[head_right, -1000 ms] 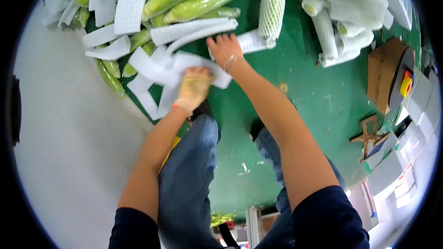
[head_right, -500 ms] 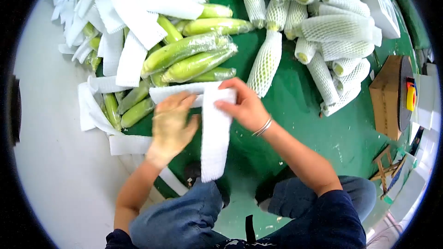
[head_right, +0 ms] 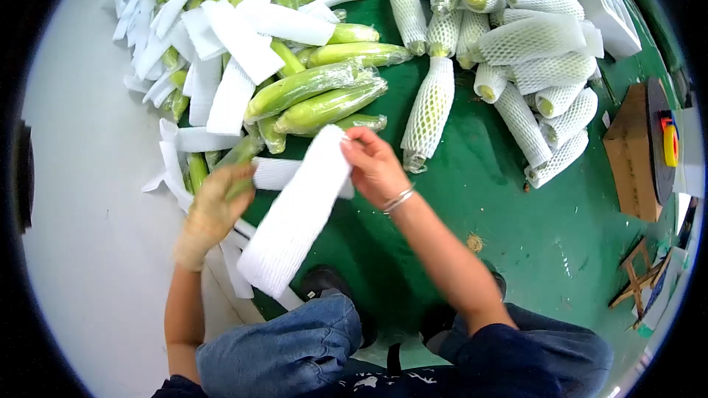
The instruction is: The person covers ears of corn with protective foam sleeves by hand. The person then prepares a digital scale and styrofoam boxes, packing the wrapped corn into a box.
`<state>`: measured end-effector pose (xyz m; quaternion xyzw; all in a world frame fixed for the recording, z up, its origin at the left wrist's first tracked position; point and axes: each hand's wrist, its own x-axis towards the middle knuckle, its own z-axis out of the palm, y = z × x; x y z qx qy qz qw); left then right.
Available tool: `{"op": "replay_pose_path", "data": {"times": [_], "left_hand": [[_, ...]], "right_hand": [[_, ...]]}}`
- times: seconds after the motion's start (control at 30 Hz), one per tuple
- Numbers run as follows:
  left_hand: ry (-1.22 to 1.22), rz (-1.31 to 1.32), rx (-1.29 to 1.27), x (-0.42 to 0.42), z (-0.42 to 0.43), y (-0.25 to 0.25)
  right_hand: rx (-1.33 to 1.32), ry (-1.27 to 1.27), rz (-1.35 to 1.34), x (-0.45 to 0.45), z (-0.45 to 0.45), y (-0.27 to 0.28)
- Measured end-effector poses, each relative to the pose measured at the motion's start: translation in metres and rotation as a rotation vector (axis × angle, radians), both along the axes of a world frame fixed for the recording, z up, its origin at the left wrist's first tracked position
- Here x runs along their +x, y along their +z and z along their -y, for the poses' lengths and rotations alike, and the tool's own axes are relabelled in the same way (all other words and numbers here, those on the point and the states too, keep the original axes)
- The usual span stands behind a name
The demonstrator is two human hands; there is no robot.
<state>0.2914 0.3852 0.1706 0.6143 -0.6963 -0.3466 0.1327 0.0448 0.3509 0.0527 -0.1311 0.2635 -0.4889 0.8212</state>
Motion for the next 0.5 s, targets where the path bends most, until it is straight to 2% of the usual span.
{"op": "replay_pose_path", "data": {"times": [0.03,0.1,0.17,0.23,0.27,0.3,0.33,0.37,0.43,0.47,0.5], "left_hand": [[0.147,-0.288,-0.141,-0.023,0.010,-0.004],[-0.443,0.090,-0.549,-0.034,0.032,-0.028],[-0.146,-0.260,-0.171,-0.057,0.030,-0.043],[0.291,-0.846,0.112,-0.067,0.040,-0.065],[0.348,-1.132,0.056,-0.074,0.054,-0.082],[0.345,-1.133,0.058,-0.069,0.069,-0.088],[0.146,-0.604,-0.467,-0.061,0.081,-0.091],[-0.066,-0.026,-0.931,-0.055,0.089,-0.095],[0.292,-0.307,-0.502,-0.062,0.106,-0.096],[0.195,-0.153,-0.724,-0.063,0.104,-0.108],[0.263,0.013,-0.716,-0.063,0.104,-0.119]], "right_hand": [[0.047,-0.002,0.089,0.018,-0.001,0.005],[-0.006,-0.003,-0.197,0.050,0.004,-0.005],[0.131,-0.141,-0.039,0.068,0.010,0.005],[-0.330,-0.236,-0.416,0.061,0.027,-0.031],[-0.516,-0.333,-0.602,0.058,0.036,-0.050],[-0.212,-0.395,-0.294,0.055,0.037,-0.033],[0.093,-0.539,0.025,0.052,0.038,-0.015],[0.189,-0.504,0.151,0.049,0.042,-0.014],[0.347,-0.391,0.194,0.062,0.043,-0.018],[0.308,-0.322,0.016,0.076,0.041,-0.049],[0.353,-0.306,-0.142,0.086,0.035,-0.040]]}}
